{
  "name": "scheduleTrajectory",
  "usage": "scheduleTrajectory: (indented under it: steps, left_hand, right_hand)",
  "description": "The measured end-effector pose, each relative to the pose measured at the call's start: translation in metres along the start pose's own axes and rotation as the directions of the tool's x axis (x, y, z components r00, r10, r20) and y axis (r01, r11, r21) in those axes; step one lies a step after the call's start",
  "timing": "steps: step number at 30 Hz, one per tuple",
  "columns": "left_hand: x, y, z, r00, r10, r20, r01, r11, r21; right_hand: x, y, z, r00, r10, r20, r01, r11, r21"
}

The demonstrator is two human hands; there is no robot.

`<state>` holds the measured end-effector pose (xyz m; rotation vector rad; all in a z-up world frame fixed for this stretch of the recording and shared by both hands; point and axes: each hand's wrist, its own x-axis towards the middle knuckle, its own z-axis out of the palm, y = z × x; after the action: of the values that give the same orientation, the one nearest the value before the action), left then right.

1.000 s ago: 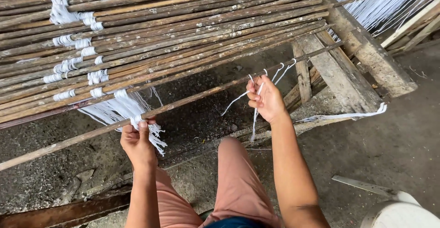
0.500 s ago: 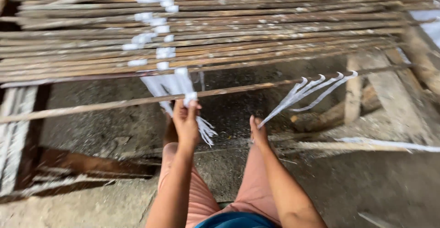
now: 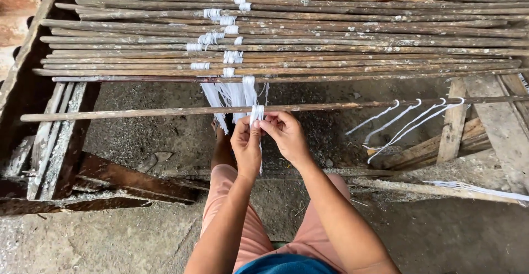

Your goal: Tying individual white threads onto a horizontal wooden rod on a loom.

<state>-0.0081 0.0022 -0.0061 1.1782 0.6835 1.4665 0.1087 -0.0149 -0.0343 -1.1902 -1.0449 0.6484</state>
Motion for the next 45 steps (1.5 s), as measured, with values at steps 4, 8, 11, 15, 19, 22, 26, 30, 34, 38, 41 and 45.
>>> scheduleTrajectory:
  steps: [4, 8, 11, 15, 19, 22, 26, 30, 34, 38, 41, 45]
  left_hand:
    - [0.003, 0.012, 0.0, 1.0, -0.019, 0.008, 0.02, 0.999, -0.036]
    - [0.009, 0.011, 0.0, 0.998, -0.041, 0.049, 0.044, 0.997, -0.066]
    - [0.004, 0.004, -0.001, 0.994, -0.094, 0.058, 0.099, 0.991, -0.093]
    - [0.001, -0.007, -0.005, 0.994, -0.082, 0.068, 0.088, 0.992, -0.086]
    - [-0.001, -0.006, -0.007, 0.995, -0.072, 0.064, 0.079, 0.99, -0.115]
    - [-0.002, -0.001, -0.007, 0.995, -0.074, 0.063, 0.079, 0.994, -0.08]
    - [0.0, 0.002, -0.008, 0.994, -0.081, 0.07, 0.085, 0.995, -0.059]
    - [0.0, -0.002, -0.011, 0.996, -0.069, 0.061, 0.072, 0.996, -0.06]
    - [-0.002, 0.001, -0.007, 0.995, -0.087, 0.045, 0.091, 0.993, -0.073]
    - [-0.002, 0.003, -0.006, 0.996, -0.08, 0.026, 0.081, 0.996, -0.046]
    - [-0.003, 0.006, -0.005, 0.998, -0.051, 0.021, 0.052, 0.998, -0.028]
    - [-0.002, 0.008, -0.007, 1.0, -0.027, 0.012, 0.026, 0.999, 0.019]
  right_hand:
    - [0.0, -0.03, 0.004, 0.996, 0.003, -0.088, 0.002, 0.998, 0.063]
    - [-0.008, 0.007, -0.027, 0.978, 0.154, -0.143, -0.068, 0.874, 0.481]
    - [-0.008, -0.03, -0.016, 0.99, 0.138, -0.031, -0.088, 0.77, 0.632]
    - [-0.005, -0.033, -0.016, 0.979, 0.143, 0.143, -0.195, 0.857, 0.478]
    - [0.001, -0.021, -0.002, 0.983, 0.136, 0.125, -0.165, 0.948, 0.27]
    - [0.006, -0.035, 0.01, 0.985, 0.16, 0.067, -0.172, 0.951, 0.257]
    - [0.008, -0.032, 0.009, 0.984, 0.176, 0.005, -0.173, 0.964, 0.2]
    - [0.008, -0.039, 0.004, 0.983, 0.182, -0.014, -0.176, 0.967, 0.183]
    - [0.008, -0.041, 0.009, 0.993, 0.121, 0.012, -0.122, 0.986, 0.115]
    - [0.01, -0.033, 0.011, 0.999, 0.041, -0.018, -0.041, 0.999, -0.001]
    - [0.01, -0.026, 0.006, 0.998, 0.053, -0.043, -0.053, 0.999, -0.008]
    - [0.002, -0.012, -0.002, 0.989, 0.136, -0.051, -0.134, 0.99, 0.037]
